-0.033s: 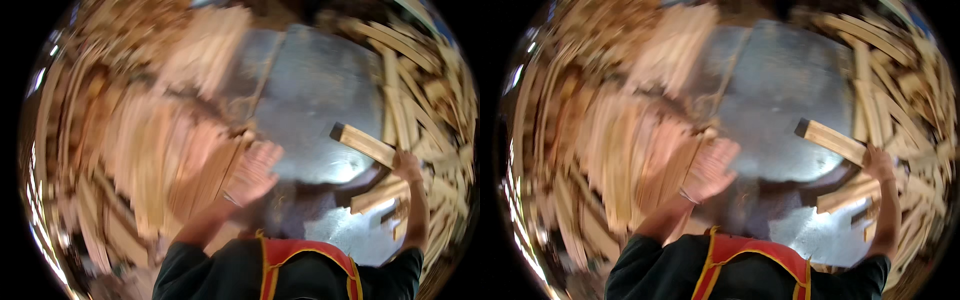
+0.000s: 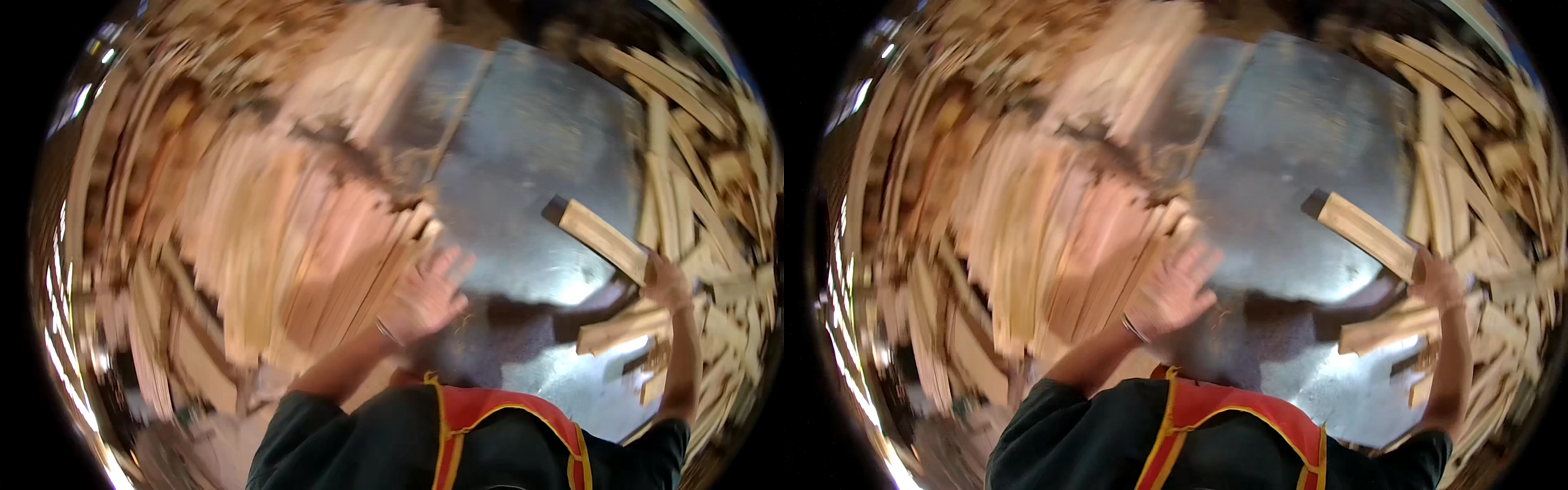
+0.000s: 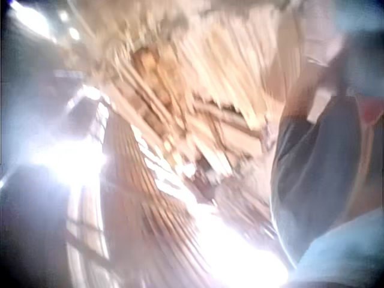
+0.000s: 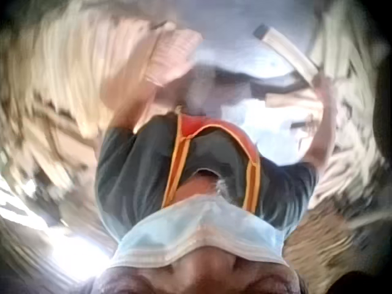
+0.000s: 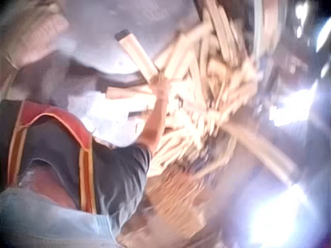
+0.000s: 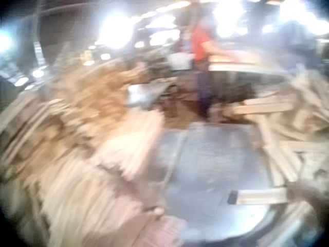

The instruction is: The person repeatedly picks up wooden planks from a large pile on a metal table and stacks them into neat rows. The person handles the planks by hand, moving them from the disorganized pile to the organized stack.

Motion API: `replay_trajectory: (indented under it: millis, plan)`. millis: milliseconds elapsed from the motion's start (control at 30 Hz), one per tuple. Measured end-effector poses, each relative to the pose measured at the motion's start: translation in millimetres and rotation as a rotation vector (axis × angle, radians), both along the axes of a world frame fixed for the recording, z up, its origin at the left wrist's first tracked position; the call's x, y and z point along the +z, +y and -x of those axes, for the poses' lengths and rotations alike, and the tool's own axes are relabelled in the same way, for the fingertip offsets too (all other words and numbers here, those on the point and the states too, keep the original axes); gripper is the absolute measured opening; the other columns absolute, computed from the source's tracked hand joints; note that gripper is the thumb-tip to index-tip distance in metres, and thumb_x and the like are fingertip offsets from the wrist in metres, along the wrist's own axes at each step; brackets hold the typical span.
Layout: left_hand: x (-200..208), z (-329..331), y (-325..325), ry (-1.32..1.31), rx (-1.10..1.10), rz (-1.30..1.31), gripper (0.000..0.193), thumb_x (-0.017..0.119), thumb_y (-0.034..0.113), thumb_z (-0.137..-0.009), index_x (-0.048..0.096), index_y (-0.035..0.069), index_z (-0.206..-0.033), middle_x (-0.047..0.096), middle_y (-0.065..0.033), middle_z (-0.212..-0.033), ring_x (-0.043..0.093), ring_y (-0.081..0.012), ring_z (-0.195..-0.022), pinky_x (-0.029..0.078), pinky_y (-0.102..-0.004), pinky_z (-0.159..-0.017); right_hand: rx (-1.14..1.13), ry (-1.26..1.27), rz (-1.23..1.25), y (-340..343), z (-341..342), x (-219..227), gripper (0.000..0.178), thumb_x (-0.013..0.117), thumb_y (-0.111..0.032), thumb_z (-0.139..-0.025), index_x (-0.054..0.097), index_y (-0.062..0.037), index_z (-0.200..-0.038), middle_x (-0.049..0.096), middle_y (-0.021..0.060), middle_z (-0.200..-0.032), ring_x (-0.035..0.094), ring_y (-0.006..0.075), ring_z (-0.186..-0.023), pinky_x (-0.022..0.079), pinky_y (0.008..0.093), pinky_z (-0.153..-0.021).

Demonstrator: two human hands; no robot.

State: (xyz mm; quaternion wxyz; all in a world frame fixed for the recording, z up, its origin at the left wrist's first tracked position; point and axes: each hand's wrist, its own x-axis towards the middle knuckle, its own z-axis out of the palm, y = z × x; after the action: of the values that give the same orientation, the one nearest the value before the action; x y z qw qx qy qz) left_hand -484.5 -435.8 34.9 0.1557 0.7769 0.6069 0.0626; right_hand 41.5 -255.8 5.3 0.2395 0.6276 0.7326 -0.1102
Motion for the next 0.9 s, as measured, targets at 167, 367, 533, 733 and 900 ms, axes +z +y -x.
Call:
replay_trajectory:
  millis: [167,367,533,733,900]
  plan:
    - [-16.3,12.0,-186.4,0.1,0.626,0.146,0.08,0.074,0.038,-0.088,0.044,0.016,-0.159,0.046,-0.0133,-0.16,0.044,-0.0358,-0.146,0.037,-0.0587,-0.115,-0.142,0.757,0.143,-52.3,86.5,-21.5,0.072,0.066,-0.047,-0.096,0.051,-0.0022,-0.151,0.072,0.0247,-0.12,0.07,0.0393,-0.107,0.056,0.0451,-0.092]
    - [2.5,125.5,-311.1,0.384,0.94,-0.261,0.084,0.083,0.03,-0.08,0.048,0.016,-0.155,0.051,-0.013,-0.152,0.049,-0.0371,-0.139,0.043,-0.0559,-0.11,0.423,0.676,-0.027,-131.6,215.7,-158.1,0.047,0.047,-0.042,-0.111,0.067,-0.0027,-0.126,0.072,0.0258,-0.102,0.071,0.0421,-0.096,0.058,0.0479,-0.083]
    - [-1.6,143.9,-357.5,0.359,0.981,-0.282,0.078,0.084,0.03,-0.08,0.053,0.015,-0.151,0.053,-0.0134,-0.148,0.051,-0.038,-0.136,0.042,-0.0521,-0.113,0.62,0.779,0.181,-239.2,395.9,-128.2,0.047,0.058,-0.029,-0.101,0.052,-0.0047,-0.141,0.072,0.0263,-0.106,0.073,0.0415,-0.096,0.058,0.0506,-0.088]
    - [-34.5,163.4,-410.4,0.149,1.126,-0.154,0.077,0.082,0.031,-0.082,0.052,0.009,-0.15,0.052,-0.0156,-0.148,0.05,-0.0388,-0.136,0.041,-0.0523,-0.114,0.16,1.03,0.659,-251.2,443.0,-83.9,0.096,0.075,-0.047,-0.093,0.03,0.0064,-0.16,0.075,0.0204,-0.118,0.072,0.0308,-0.108,0.054,0.0402,-0.097]
    - [-8.3,185.8,-308.7,0.286,0.738,-0.256,0.069,0.073,0.027,-0.086,0.053,0.003,-0.147,0.054,-0.0182,-0.145,0.05,-0.039,-0.136,0.04,-0.0543,-0.115,-0.072,0.903,0.595,-274.6,434.7,-103.3,0.077,0.074,-0.042,-0.095,0.048,0.0025,-0.152,0.076,0.0162,-0.118,0.071,0.0281,-0.111,0.054,0.038,-0.097]
